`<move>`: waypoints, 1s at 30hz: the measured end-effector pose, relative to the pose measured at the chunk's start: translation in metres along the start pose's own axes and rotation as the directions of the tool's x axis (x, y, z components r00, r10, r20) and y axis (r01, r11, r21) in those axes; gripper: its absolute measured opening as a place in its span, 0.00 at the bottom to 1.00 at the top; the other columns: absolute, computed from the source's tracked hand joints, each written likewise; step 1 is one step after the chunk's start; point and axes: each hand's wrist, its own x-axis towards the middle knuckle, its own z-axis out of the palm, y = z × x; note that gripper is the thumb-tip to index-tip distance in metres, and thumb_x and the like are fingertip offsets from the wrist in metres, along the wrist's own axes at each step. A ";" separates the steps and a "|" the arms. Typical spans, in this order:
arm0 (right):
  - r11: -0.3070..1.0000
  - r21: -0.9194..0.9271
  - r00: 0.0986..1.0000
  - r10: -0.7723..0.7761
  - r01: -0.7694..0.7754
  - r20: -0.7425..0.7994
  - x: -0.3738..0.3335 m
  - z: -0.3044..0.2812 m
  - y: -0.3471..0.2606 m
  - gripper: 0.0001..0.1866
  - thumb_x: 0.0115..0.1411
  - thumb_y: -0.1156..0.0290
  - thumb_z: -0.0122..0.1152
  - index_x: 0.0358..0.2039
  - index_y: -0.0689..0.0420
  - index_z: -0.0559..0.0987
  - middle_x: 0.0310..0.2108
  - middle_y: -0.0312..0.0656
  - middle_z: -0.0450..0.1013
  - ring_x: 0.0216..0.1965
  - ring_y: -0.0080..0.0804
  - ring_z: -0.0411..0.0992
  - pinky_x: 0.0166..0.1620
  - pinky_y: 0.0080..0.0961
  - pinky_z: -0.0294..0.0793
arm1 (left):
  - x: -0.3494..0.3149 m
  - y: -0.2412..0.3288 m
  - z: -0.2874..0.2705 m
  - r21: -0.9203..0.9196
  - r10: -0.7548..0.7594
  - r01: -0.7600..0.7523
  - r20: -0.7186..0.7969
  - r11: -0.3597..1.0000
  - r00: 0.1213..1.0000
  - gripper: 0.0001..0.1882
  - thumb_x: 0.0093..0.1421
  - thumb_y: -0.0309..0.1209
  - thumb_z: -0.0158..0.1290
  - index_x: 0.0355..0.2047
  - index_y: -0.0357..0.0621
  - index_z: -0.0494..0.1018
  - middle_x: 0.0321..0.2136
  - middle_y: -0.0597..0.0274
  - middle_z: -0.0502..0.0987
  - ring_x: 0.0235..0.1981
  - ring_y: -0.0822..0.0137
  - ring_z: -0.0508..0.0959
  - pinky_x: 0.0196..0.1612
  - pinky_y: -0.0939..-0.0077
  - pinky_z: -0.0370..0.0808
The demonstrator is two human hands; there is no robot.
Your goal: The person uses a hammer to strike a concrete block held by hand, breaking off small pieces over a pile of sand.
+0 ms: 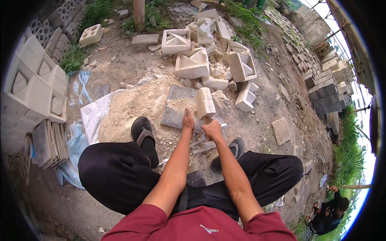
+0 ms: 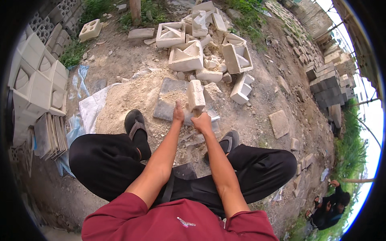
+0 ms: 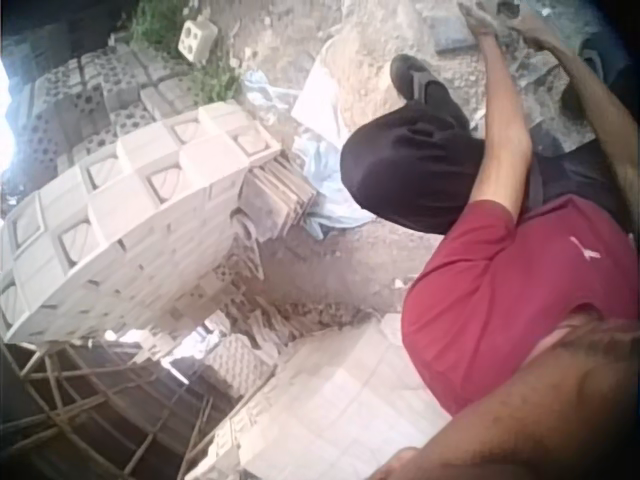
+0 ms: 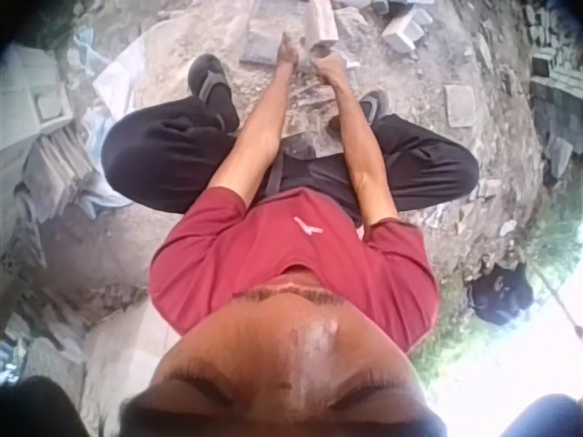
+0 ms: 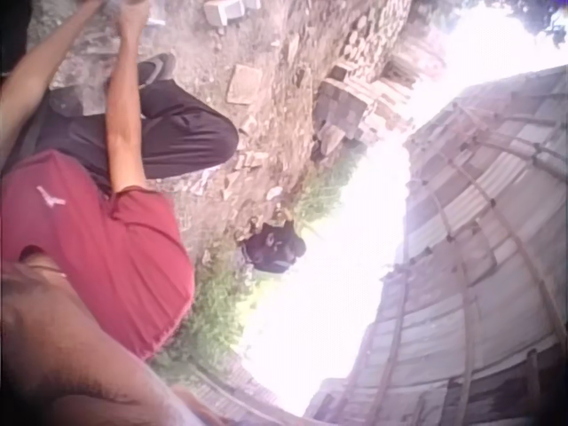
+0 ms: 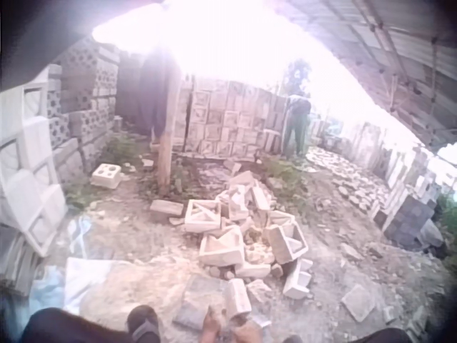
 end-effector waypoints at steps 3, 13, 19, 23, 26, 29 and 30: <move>0.915 0.325 0.940 -0.136 0.240 -0.312 -0.001 -0.017 -0.024 0.17 0.46 0.67 0.63 0.28 0.71 0.74 0.18 0.50 0.74 0.15 0.33 0.75 0.20 0.30 0.73 | -0.002 0.000 0.006 -0.008 0.006 -0.006 0.004 1.000 1.000 0.37 0.67 0.55 0.31 0.60 0.32 0.61 0.58 0.39 0.65 0.62 0.48 0.62 0.63 0.67 0.58; 0.996 0.074 0.987 -0.041 0.053 -0.156 -0.018 0.033 0.034 0.28 0.44 0.65 0.63 0.46 0.67 0.74 0.37 0.63 0.75 0.47 0.53 0.73 0.51 0.39 0.71 | -0.006 -0.004 0.008 -0.025 -0.002 0.001 -0.007 1.000 1.000 0.36 0.67 0.54 0.34 0.59 0.31 0.62 0.57 0.39 0.66 0.61 0.48 0.63 0.63 0.67 0.59; 0.982 -0.188 0.996 -0.047 0.032 -0.080 -0.007 0.028 0.038 0.22 0.44 0.65 0.63 0.36 0.70 0.77 0.35 0.63 0.75 0.41 0.56 0.75 0.45 0.39 0.74 | -0.002 -0.005 0.002 -0.033 -0.006 0.006 0.000 0.999 1.000 0.36 0.67 0.54 0.35 0.58 0.31 0.63 0.56 0.39 0.67 0.60 0.48 0.64 0.62 0.67 0.59; 0.997 -0.059 0.993 -0.053 0.047 -0.108 0.012 0.006 0.024 0.19 0.44 0.65 0.64 0.32 0.69 0.77 0.28 0.58 0.77 0.28 0.42 0.79 0.32 0.34 0.78 | -0.002 -0.006 0.011 -0.054 -0.008 0.009 0.019 0.999 1.000 0.35 0.67 0.53 0.36 0.58 0.30 0.63 0.56 0.39 0.67 0.60 0.48 0.65 0.62 0.67 0.60; 0.918 0.298 0.955 -0.203 0.263 -0.217 0.002 -0.007 -0.022 0.22 0.44 0.64 0.64 0.35 0.69 0.74 0.25 0.56 0.76 0.30 0.45 0.78 0.33 0.34 0.75 | 0.001 -0.016 -0.004 -0.086 -0.020 0.020 -0.007 0.996 1.000 0.35 0.66 0.53 0.37 0.57 0.30 0.63 0.56 0.39 0.67 0.60 0.48 0.65 0.62 0.67 0.60; 0.847 0.340 0.898 -0.306 0.408 -0.317 0.009 -0.022 -0.035 0.18 0.46 0.67 0.62 0.35 0.67 0.72 0.24 0.53 0.76 0.25 0.39 0.77 0.31 0.32 0.74 | 0.000 -0.012 -0.002 -0.074 0.027 -0.026 0.015 0.997 1.000 0.35 0.66 0.53 0.37 0.57 0.30 0.64 0.55 0.39 0.68 0.59 0.48 0.65 0.62 0.67 0.60; 0.855 0.353 0.912 -0.287 0.381 -0.292 0.013 -0.027 -0.027 0.17 0.46 0.69 0.62 0.35 0.66 0.71 0.22 0.51 0.75 0.21 0.38 0.76 0.27 0.32 0.74 | -0.005 -0.006 0.002 0.060 0.084 -0.087 0.061 0.994 0.995 0.32 0.65 0.49 0.41 0.55 0.31 0.66 0.54 0.40 0.69 0.58 0.47 0.67 0.60 0.66 0.62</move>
